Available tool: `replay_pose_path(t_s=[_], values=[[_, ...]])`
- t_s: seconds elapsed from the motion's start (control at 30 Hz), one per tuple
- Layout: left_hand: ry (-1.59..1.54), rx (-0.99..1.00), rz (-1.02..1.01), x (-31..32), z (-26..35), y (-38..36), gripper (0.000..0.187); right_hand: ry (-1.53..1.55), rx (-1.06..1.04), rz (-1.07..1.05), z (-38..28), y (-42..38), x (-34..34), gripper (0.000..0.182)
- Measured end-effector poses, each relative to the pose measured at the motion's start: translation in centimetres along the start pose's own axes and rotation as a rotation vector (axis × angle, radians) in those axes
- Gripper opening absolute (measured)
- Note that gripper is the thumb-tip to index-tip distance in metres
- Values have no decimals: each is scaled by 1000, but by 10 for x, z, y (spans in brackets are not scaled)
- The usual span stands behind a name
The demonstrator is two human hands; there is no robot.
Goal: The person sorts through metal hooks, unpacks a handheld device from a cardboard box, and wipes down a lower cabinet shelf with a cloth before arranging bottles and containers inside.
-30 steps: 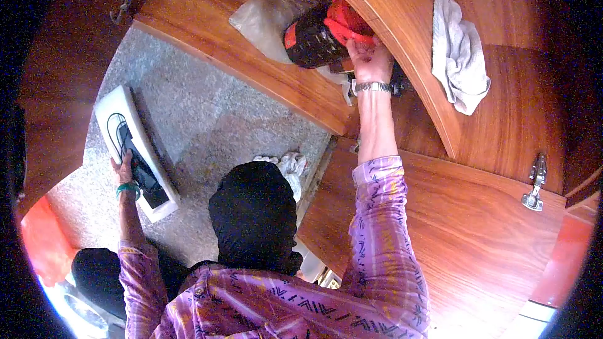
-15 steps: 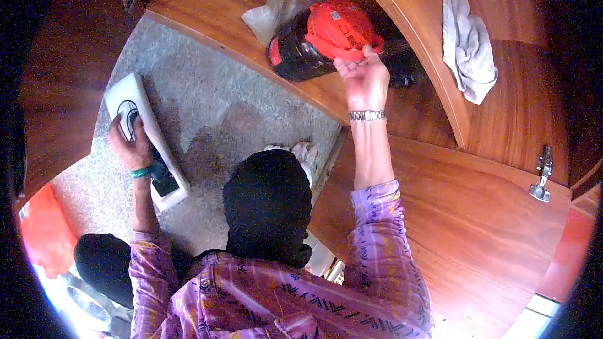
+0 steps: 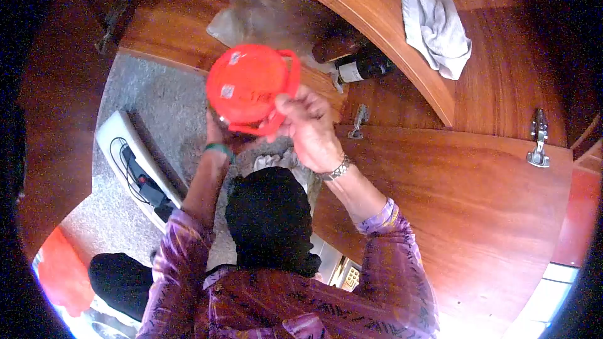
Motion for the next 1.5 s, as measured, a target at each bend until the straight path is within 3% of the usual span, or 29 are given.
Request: replay_pose_path(t_s=[0.03,0.13,0.2,0.3,0.37,0.4,0.47,0.5,0.6,0.67,0.83,0.97,1.0,1.07,1.13,1.27,1.33,1.4,1.43,1.47,1.5], values=[[-230,102,-129,-1,-1,-3,93,-43,53,-15,4,-2,4,13],[-297,192,-52,-26,-4,-29,89,-97,135,-128,16,-3,16,14],[-273,529,36,-56,7,-23,83,-177,164,-167,25,6,27,14],[-319,552,95,-88,27,-32,77,-265,173,-237,38,22,52,12],[-258,574,239,-79,46,-54,73,-675,112,-323,39,31,71,13],[-310,532,236,-95,50,-53,70,-673,114,-316,38,38,78,13],[-294,627,244,-92,57,-57,70,-625,4,-381,36,49,94,17],[-304,633,232,-91,61,-57,71,-672,-205,-386,39,51,104,17],[-366,653,180,-98,68,-55,71,-636,-183,-412,49,61,117,15],[-360,704,262,-92,71,-58,71,-638,-46,-403,48,63,127,16],[-506,711,152,-106,77,-57,61,-676,-96,-479,58,71,154,18],[-480,744,178,-140,82,-57,62,-804,-198,-480,63,76,169,24],[-367,786,278,-146,86,-58,67,-753,-333,-466,66,77,172,27],[-380,685,181,-161,91,-57,71,-864,-402,-426,73,83,176,31],[-346,679,189,-153,94,-58,72,-597,-109,-481,60,66,175,32],[-292,694,188,-141,98,-61,74,-817,-84,-508,56,76,159,32],[-270,692,159,-138,97,-62,75,-424,81,-668,55,76,137,30],[-349,628,158,-155,97,-63,76,-510,126,-527,46,81,94,26],[-360,655,337,-128,99,-70,78,-745,-95,-288,41,88,64,24],[-385,651,353,-127,98,-70,74,-789,-374,-46,45,107,16,22],[-408,648,371,-132,95,-72,70,-488,-464,30,34,115,-33,22]])
Point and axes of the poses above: each hand's wrist, its own y-axis towards the middle knuckle, its own x-axis out of the palm, z = x × y, the point moved 2 cm from there along y, towards the middle knuckle, and after that the axes turned 13 degrees about x, right-handed, at the moved point
